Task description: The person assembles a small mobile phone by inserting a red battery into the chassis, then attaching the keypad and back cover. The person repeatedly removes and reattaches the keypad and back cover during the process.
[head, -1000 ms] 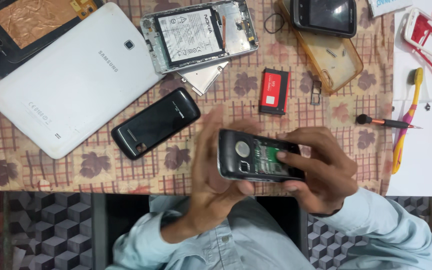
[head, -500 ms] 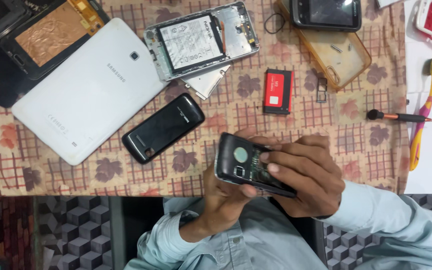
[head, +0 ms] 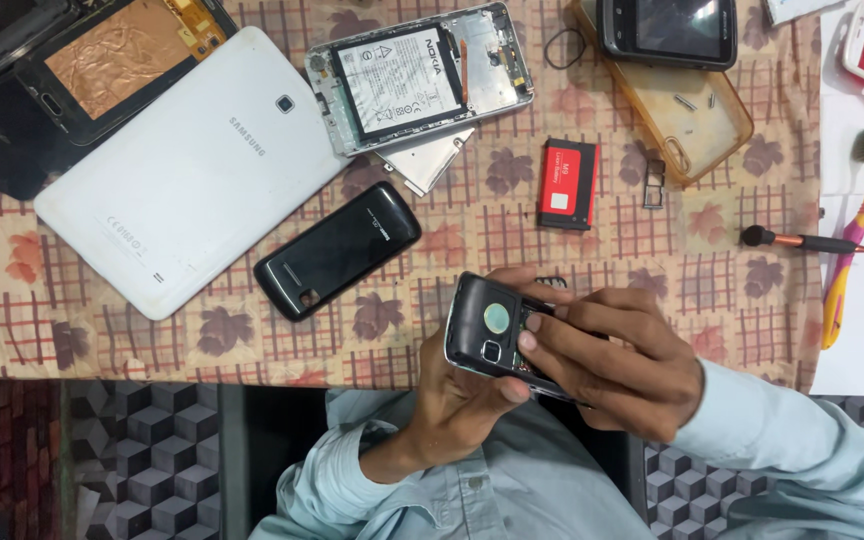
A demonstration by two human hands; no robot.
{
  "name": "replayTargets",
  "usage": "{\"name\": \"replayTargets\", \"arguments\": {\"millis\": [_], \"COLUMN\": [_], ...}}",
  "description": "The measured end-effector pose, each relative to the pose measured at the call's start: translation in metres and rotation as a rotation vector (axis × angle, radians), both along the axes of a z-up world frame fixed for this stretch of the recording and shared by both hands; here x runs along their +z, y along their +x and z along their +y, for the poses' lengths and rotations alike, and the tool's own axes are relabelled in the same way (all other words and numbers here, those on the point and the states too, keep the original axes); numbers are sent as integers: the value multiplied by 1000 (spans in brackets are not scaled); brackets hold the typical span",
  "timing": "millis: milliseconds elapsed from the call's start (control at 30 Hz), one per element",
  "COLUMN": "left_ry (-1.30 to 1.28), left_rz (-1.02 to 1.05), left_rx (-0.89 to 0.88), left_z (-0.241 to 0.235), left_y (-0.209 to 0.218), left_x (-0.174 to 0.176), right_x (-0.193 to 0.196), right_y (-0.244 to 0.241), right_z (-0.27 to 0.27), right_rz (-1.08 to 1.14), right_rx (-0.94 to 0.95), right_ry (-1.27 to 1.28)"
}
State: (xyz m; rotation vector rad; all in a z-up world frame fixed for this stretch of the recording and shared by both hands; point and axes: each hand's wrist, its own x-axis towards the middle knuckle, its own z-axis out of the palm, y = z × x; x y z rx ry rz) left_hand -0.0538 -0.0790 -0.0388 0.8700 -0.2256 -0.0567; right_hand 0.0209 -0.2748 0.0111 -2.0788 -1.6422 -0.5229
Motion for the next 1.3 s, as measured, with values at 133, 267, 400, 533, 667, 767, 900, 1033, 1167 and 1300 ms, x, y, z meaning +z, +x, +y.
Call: {"name": "replayTargets", "arguments": {"millis": [133,267,400,533,667,767,900,1033,1167,1300], "left_ry": [44,95,-73,-156,42,105,157,241,105,70], "left_rz": [-9,14,263,286,272,287,311,309,362,270], "left_rx": [-16,-76,-234,-306,-354,-396,-294,-325,-295,43], "left_z": [5,11,11,15,25,32,39,48,41,23], "left_y": [-2,-4,-8,-10,-5,6,18,23,21,11], "left_x": [3,1,-7,-5,11,21,32,34,34,22], "right_x": [13,21,23,24,25,24,21,5,-12,-29], "right_y": [-5,-3,5,18,22,23,20,9,-14,-39], "right_z": [3,9,13,13,11,8,3,2,3,9], "right_rz": [159,424,517,663,896,989,972,861,1011,1340], "right_rx": [8,-32,-159,-177,-157,-81,6,-64,-133,-113], "right_ry": [65,163,180,141,181,196,197,246,452,621]}}
